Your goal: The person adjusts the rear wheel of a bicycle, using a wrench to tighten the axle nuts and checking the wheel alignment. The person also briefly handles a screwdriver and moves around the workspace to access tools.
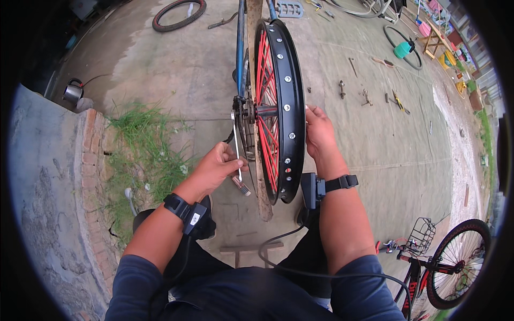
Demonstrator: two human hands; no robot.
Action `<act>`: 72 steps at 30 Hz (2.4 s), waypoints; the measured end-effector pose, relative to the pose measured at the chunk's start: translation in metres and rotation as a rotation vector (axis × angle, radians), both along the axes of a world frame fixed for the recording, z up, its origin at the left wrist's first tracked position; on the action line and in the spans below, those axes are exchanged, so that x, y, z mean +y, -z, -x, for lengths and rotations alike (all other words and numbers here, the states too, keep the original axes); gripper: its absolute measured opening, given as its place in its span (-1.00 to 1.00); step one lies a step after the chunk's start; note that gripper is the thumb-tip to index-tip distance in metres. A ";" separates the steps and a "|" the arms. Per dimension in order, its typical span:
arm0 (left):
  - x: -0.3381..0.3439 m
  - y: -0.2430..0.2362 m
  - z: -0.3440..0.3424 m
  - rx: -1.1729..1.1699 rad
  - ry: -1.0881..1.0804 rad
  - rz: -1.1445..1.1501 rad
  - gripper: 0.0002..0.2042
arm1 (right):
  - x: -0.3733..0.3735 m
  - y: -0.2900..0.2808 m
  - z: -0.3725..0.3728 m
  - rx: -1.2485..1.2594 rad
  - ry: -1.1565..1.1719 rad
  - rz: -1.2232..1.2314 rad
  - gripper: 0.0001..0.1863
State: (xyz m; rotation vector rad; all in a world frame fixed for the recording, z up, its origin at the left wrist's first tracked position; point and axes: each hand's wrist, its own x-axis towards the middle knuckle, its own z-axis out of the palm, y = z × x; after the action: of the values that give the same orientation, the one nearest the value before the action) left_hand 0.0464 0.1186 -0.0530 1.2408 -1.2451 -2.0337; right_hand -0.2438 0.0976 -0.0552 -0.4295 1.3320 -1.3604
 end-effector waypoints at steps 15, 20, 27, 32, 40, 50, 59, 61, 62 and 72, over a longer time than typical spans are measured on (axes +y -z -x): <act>-0.132 0.024 -0.006 -0.916 0.305 1.231 -0.82 | 0.002 0.005 0.001 -0.070 -0.004 0.008 -0.78; -0.167 -0.010 -0.011 -0.948 0.330 1.614 -0.88 | 0.002 0.009 0.000 -0.067 -0.008 0.020 -0.78; -0.165 -0.094 -0.016 -1.114 0.536 1.785 -0.94 | 0.003 0.006 -0.001 -0.062 0.004 0.033 -0.78; -0.130 -0.117 -0.018 -1.270 0.767 1.609 -0.87 | 0.005 -0.001 0.001 -0.024 -0.016 0.004 -0.77; -0.030 -0.061 -0.073 -0.531 0.339 0.207 -0.78 | 0.002 -0.002 -0.005 -0.049 -0.002 -0.018 -0.76; -0.004 -0.085 -0.003 -0.390 -0.012 -0.014 -0.67 | 0.006 -0.007 -0.004 -0.047 0.002 -0.021 -0.77; -0.016 -0.096 0.006 -0.281 -0.171 -0.231 -0.57 | 0.003 -0.005 -0.005 -0.058 0.021 -0.030 -0.78; -0.015 -0.098 0.010 -0.245 -0.190 -0.267 -0.57 | 0.003 -0.004 -0.005 -0.059 0.020 -0.030 -0.79; -0.015 -0.099 0.011 -0.243 -0.204 -0.282 -0.58 | 0.003 -0.004 -0.005 -0.059 0.018 -0.029 -0.79; -0.034 -0.104 0.021 -0.138 -0.226 -0.355 -0.82 | 0.002 -0.002 -0.004 -0.069 0.011 -0.020 -0.78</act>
State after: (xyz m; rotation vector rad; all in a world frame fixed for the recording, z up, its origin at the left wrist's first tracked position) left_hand 0.0256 0.0846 0.0508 1.6264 -0.7727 -2.0854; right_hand -0.2398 0.1000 -0.0531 -0.3588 1.2923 -1.3579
